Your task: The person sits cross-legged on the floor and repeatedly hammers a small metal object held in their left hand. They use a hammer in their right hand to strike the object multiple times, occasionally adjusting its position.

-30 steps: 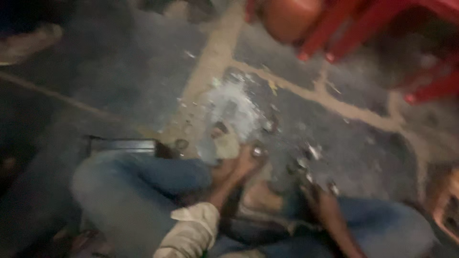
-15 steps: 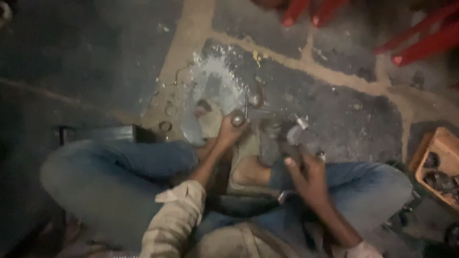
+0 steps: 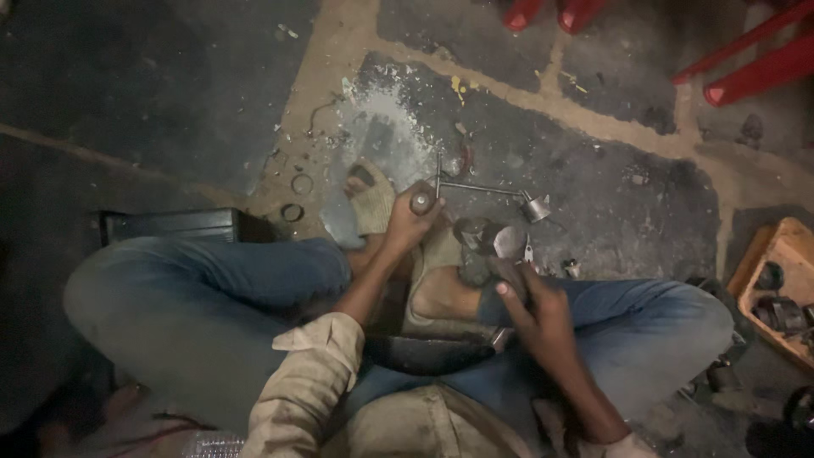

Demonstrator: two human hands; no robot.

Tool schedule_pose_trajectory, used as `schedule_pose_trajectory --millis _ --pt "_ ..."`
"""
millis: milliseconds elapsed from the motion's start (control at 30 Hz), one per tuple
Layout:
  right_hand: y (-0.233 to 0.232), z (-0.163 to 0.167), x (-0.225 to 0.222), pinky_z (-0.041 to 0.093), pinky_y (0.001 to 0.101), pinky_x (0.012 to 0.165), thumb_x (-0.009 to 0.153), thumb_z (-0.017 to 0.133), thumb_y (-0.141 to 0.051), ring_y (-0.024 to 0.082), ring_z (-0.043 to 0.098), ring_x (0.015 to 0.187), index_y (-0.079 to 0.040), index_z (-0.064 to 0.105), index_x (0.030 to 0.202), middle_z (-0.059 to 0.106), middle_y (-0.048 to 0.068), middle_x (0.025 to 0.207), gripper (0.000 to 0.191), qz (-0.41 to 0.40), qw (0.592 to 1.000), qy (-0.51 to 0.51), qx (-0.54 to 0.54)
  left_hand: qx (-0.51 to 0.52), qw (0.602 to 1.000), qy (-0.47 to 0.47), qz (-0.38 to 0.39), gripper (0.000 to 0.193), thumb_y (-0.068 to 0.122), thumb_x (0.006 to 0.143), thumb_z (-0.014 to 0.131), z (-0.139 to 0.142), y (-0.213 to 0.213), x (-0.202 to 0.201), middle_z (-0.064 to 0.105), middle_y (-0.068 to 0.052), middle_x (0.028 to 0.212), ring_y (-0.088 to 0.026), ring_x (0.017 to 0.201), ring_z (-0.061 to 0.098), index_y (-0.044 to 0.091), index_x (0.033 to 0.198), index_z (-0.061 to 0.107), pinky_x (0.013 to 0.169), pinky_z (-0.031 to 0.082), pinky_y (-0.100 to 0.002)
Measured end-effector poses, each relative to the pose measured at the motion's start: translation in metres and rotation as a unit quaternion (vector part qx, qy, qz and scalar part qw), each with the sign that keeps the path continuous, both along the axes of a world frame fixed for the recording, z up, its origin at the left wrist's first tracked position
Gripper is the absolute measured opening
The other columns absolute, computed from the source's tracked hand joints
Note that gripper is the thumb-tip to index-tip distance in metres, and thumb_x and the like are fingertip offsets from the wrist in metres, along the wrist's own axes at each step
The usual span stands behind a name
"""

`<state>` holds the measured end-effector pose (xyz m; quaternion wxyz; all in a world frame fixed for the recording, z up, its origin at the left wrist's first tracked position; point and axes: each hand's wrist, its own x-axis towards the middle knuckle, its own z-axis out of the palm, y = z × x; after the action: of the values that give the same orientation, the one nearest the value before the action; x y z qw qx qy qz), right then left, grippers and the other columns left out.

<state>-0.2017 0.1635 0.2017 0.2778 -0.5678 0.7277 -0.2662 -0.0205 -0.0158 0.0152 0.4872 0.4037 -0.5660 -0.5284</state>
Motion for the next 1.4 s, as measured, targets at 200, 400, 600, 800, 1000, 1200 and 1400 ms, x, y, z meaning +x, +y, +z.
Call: schedule_pose_trajectory --millis 200,400,600,800,1000,1200,1400 --pt "-0.003 0.0 0.005 0.051 0.037 0.056 0.091 0.072 -0.027 0.02 0.064 0.056 0.002 0.063 0.126 0.067 0.023 0.074 0.046 0.012 1.0 0.009 -0.003 -0.001 1.0 -0.003 0.007 0.015 0.011 0.092 0.075 -0.005 0.002 0.001 0.061 -0.003 0.079 -0.011 0.074 0.056 0.003 0.092 0.062 0.07 0.05 -0.031" --pt "-0.007 0.009 0.006 0.052 0.0384 0.056 0.091 0.072 -0.028 0.025 0.068 0.056 0.003 0.064 0.123 0.067 0.025 0.074 0.044 0.009 1.0 0.004 0.025 0.023 1.0 0.017 0.01 0.015 0.011 0.09 0.076 -0.018 0.003 -0.007 0.063 -0.001 0.081 -0.009 0.076 0.057 0.004 0.095 0.063 0.07 0.052 -0.03" --pt "-0.011 0.01 0.01 0.053 0.039 0.057 0.092 0.072 -0.029 0.028 0.071 0.058 0.002 0.065 0.119 0.068 0.025 0.076 0.042 0.019 0.999 0.004 0.035 0.026 1.0 0.008 0.002 0.015 0.013 0.091 0.075 -0.015 0.006 -0.006 0.059 0.001 0.08 -0.009 0.075 0.054 0.005 0.096 0.063 0.068 0.05 -0.029" --pt "-0.009 0.006 0.008 0.056 0.0386 0.06 0.093 0.07 -0.029 0.03 0.076 0.066 0.0 0.066 0.121 0.073 0.023 0.083 0.04 0.046 0.999 -0.019 0.004 0.018 0.999 -0.026 0.029 0.015 0.011 0.091 0.075 -0.008 0.005 -0.005 0.06 -0.002 0.076 -0.009 0.073 0.055 0.004 0.092 0.062 0.067 0.05 -0.03" --pt "-0.009 0.004 0.012 0.054 0.0395 0.057 0.091 0.072 -0.029 0.03 0.072 0.062 -0.001 0.067 0.117 0.072 0.021 0.079 0.039 0.044 0.999 0.02 0.021 -0.007 0.999 -0.019 0.05 0.016 0.008 0.09 0.076 -0.007 0.006 -0.006 0.06 -0.004 0.077 -0.011 0.073 0.054 0.004 0.092 0.061 0.068 0.05 -0.031" --pt "-0.011 0.011 0.016 0.051 0.0389 0.054 0.091 0.072 -0.029 0.028 0.07 0.057 -0.002 0.068 0.111 0.068 0.021 0.072 0.034 0.039 0.999 0.013 0.027 0.0 0.999 -0.012 0.041 0.016 0.008 0.091 0.076 -0.001 0.008 -0.004 0.059 -0.004 0.078 -0.011 0.074 0.053 0.004 0.092 0.06 0.069 0.05 -0.031" --pt "-0.011 0.01 0.016 0.051 0.04 0.056 0.092 0.072 -0.029 0.033 0.069 0.064 0.0 0.067 0.109 0.069 0.022 0.078 0.034 0.074 0.997 0.026 -0.021 0.013 0.999 -0.021 0.046 0.016 0.01 0.09 0.076 0.005 0.011 -0.004 0.061 -0.004 0.078 -0.011 0.073 0.055 0.003 0.092 0.062 0.068 0.05 -0.032"
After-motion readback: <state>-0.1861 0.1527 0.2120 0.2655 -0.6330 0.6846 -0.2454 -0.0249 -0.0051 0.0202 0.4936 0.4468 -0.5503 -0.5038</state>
